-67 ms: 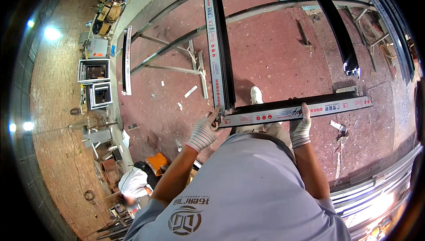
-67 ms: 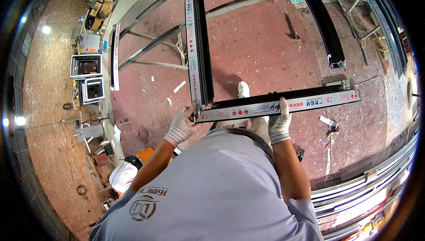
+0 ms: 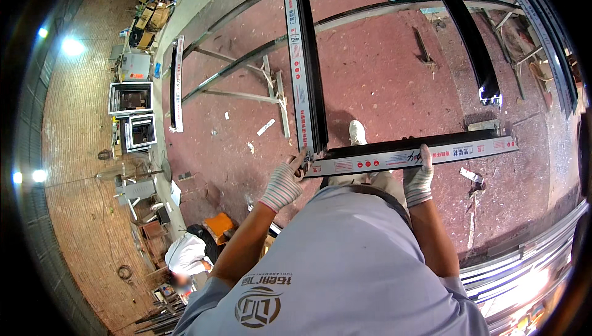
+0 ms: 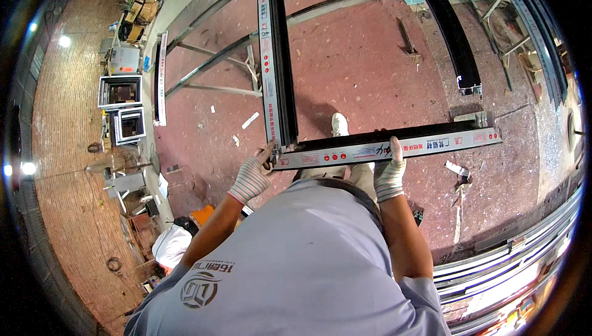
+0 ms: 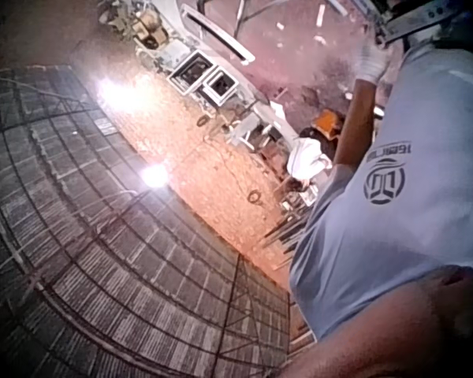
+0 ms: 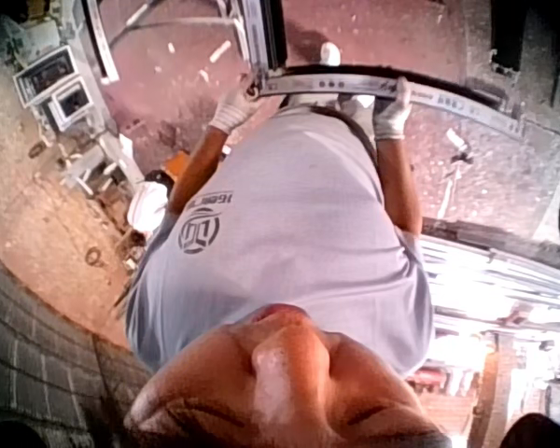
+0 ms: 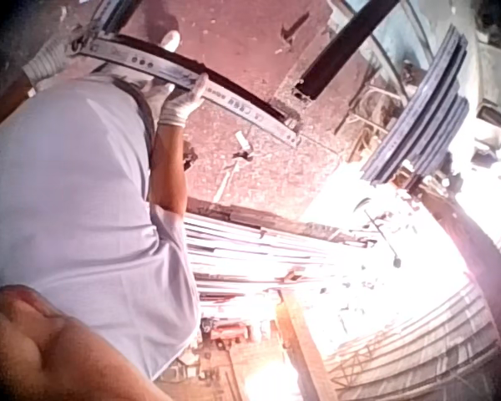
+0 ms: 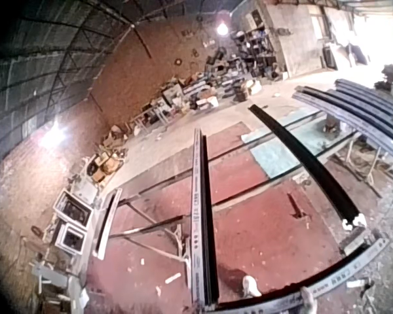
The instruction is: The person assembles a rectangular window frame by picking up four aluminum extrusions, arranging them on a metal stand, and joining the corners. He then carries the frame to a corner mitering machine and secures two corners using the machine's clamps and lever.
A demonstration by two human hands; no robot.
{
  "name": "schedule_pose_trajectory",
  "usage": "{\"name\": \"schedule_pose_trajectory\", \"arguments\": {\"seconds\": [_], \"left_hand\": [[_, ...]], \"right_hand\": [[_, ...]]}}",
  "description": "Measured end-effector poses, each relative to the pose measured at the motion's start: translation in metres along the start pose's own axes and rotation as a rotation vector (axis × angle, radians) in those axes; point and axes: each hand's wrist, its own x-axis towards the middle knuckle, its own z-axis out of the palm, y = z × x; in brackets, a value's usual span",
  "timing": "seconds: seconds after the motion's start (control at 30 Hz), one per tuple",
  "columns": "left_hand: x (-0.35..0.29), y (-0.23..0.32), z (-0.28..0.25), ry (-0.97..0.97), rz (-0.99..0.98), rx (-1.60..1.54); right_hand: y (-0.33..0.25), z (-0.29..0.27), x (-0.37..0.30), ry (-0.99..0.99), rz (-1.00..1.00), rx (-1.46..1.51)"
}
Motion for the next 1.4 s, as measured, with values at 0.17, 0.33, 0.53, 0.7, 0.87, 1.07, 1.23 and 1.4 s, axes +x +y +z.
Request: {"name": "schedule_pose_trajectory", "arguments": {"seconds": [0.17,0.33,0.53,0.7,0.87,1.07,1.23,1.4], "left_hand": [[0.001,-0.012,0.010,0.075,0.063,-0.070],[-0.002,-0.013,0.010,0.094,0.077,-0.058],[-0.001,-0.013,0.008,0.112,0.025,-0.176],[-0.003,-0.017,-0.003,0.037,-0.075,-0.122],[0.021,-0.049,-0.042,-0.143,-0.043,-0.613],[0.120,-0.066,-0.083,-0.152,-0.290,-1.127],[0.166,-0.085,-0.052,-0.294,-0.330,-1.063],[0.154,-0.082,-0.051,-0.073,-0.332,-1.062]], "right_hand": [[0.004,-0.006,-0.005,0.038,0.012,0.022],[0.001,0.006,-0.004,0.037,-0.015,0.002],[-0.001,-0.003,-0.008,0.016,0.008,0.002],[-0.044,-0.001,-0.006,0.033,-0.094,0.107],[-0.037,-0.034,0.003,0.097,-0.061,-0.023],[-0.016,0.023,-0.055,0.096,0.064,-0.141],[0.003,-0.009,-0.064,0.088,0.095,-0.107],[0.020,-0.008,-0.071,0.077,-0.115,-0.202]]}}
